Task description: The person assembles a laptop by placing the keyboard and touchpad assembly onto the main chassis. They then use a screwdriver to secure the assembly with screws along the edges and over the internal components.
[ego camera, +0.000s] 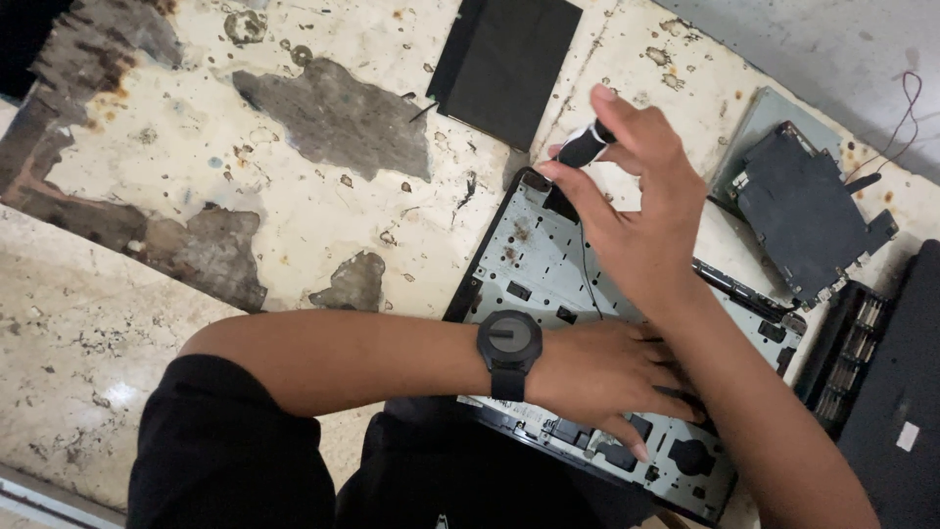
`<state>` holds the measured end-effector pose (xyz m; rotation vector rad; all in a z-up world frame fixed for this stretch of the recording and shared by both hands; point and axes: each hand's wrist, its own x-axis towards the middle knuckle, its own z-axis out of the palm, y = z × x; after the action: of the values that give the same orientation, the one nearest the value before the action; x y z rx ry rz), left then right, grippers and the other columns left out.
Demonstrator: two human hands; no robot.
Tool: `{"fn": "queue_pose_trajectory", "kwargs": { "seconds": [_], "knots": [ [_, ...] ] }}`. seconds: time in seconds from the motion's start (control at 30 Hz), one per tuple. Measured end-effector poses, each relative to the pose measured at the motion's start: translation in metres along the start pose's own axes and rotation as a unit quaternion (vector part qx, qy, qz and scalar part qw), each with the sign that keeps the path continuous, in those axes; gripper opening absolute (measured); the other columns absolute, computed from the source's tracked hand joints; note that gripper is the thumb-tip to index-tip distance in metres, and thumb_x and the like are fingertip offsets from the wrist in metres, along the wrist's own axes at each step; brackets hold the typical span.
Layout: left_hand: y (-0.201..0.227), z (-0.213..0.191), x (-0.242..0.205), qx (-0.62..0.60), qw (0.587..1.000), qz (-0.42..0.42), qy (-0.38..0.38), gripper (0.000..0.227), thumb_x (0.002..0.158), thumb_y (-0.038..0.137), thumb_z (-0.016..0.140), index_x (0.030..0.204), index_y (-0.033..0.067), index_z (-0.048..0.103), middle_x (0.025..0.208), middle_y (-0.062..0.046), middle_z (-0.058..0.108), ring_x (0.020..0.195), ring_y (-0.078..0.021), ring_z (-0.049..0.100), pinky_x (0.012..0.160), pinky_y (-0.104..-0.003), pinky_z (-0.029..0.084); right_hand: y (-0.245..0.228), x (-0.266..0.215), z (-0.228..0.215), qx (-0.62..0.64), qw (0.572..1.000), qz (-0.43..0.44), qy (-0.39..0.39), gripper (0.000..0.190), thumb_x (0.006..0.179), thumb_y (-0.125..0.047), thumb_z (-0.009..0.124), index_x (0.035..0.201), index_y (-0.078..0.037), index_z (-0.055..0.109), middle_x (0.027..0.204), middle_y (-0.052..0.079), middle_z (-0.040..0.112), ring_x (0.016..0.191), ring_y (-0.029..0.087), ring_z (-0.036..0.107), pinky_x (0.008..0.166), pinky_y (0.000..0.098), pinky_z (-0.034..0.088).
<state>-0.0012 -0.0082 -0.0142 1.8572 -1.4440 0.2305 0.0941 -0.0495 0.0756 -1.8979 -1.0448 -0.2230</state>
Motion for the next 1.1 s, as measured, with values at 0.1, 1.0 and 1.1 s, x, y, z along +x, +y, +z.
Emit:
{"fn": "queue_pose_trajectory", "kwargs": {
  "seconds": [0.1, 1.0, 1.1],
  "knots": [
    [0.001, -0.002, 0.001, -0.006, 1.000, 0.000, -0.006, 0.067, 0.089, 0.065, 0.067, 0.136, 0.0168, 0.063, 0.141, -0.010, 0.065, 0.139, -0.0346, 0.056, 0.120, -0.051, 0.042, -0.001, 0.003, -0.004, -0.078, 0.997, -0.024, 0.016, 0.070, 0.110, -0.008, 0.086, 0.160, -0.017, 0.037, 0.139, 0.014, 0.060, 0.114, 0.025, 0.054, 0.100, 0.0426, 0.065],
    [0.000, 0.003, 0.001, -0.031, 0.999, -0.004, -0.011, 0.071, 0.088, 0.064, 0.072, 0.140, 0.0165, 0.060, 0.146, -0.010, 0.064, 0.142, -0.0341, 0.056, 0.122, -0.051, 0.043, 0.002, -0.005, 0.003, -0.063, 0.998, -0.003, 0.021, 0.052, 0.114, 0.005, 0.070, 0.155, -0.007, 0.039, 0.155, 0.011, 0.053, 0.127, 0.031, 0.074, 0.104, 0.0366, 0.069],
    [0.001, 0.001, 0.001, 0.002, 1.000, -0.008, -0.005, 0.071, 0.088, 0.067, 0.068, 0.138, 0.0183, 0.063, 0.144, -0.009, 0.064, 0.141, -0.0342, 0.055, 0.124, -0.049, 0.039, -0.012, 0.008, -0.003, 0.051, 0.996, 0.032, -0.062, 0.053, 0.120, -0.009, 0.058, 0.160, -0.017, 0.025, 0.140, 0.021, 0.061, 0.127, 0.028, 0.069, 0.113, 0.0417, 0.060]
  ]
}}
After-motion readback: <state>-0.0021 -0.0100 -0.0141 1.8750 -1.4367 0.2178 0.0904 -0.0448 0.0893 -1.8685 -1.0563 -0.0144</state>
